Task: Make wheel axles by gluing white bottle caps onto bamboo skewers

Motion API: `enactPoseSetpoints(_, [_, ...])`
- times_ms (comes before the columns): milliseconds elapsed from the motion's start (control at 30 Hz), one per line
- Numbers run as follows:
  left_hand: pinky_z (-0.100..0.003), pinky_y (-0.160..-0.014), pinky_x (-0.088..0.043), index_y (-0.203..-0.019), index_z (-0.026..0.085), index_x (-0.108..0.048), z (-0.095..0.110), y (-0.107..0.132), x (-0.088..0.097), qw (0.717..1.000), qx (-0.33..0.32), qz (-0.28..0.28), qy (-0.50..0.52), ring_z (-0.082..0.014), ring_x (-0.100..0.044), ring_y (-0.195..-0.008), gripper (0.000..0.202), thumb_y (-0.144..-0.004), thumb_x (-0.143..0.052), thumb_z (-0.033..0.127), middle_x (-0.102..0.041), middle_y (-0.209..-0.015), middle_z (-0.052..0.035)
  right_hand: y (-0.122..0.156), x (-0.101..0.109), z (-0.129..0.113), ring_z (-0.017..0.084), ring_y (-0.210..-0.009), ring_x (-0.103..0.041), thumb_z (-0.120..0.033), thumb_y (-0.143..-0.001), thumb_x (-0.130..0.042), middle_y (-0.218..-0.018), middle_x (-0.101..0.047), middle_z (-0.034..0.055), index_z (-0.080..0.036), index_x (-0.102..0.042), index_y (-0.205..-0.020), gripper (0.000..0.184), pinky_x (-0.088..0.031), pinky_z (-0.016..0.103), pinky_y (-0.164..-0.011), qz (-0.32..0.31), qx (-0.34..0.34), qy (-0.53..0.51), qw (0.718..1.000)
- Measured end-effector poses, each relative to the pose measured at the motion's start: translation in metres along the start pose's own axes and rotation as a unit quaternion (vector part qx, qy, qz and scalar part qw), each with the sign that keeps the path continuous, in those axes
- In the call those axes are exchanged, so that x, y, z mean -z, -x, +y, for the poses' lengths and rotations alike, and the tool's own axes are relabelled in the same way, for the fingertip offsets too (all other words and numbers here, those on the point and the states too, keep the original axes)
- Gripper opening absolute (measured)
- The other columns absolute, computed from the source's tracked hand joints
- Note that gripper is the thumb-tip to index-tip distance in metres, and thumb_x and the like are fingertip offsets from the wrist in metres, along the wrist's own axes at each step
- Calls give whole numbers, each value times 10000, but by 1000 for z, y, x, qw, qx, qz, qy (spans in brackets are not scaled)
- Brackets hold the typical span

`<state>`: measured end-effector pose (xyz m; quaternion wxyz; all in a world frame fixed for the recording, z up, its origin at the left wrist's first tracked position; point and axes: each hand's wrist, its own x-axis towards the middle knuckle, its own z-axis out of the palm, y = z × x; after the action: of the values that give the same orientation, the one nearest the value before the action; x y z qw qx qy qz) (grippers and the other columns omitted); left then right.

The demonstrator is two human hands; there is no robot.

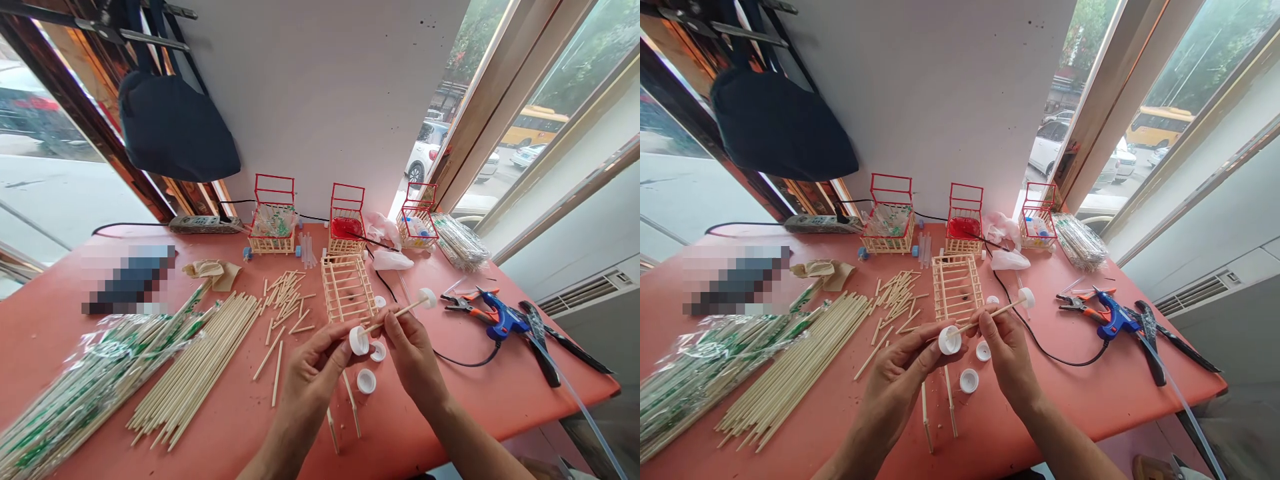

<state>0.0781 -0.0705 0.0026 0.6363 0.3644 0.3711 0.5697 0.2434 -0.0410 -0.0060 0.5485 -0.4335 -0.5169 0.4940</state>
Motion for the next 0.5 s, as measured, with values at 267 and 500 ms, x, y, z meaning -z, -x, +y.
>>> enactPoseSetpoints(267, [-422, -983, -605, -1146, 187, -803, -3, -2, 4, 996, 42, -36, 75, -310, -755, -1090, 297, -908, -749, 356, -810, -1144, -127, 4, -4, -18, 212, -745, -643, -486, -987, -632, -828, -709, 44, -250, -714, -859, 281, -522, 347, -738, 14, 74, 71, 995])
enactPoseSetpoints(500, [-433, -1015, -588, -1130, 199, -800, -11, -7, 9, 986, 69, -66, 138, -286, -771, -1053, 288, -894, -786, 363, -822, -1084, -117, 9, 2, -12, 206, -782, -669, -351, -1041, -568, -848, -712, 33, -262, -691, -925, 191, -516, 337, -753, -7, 134, 112, 985])
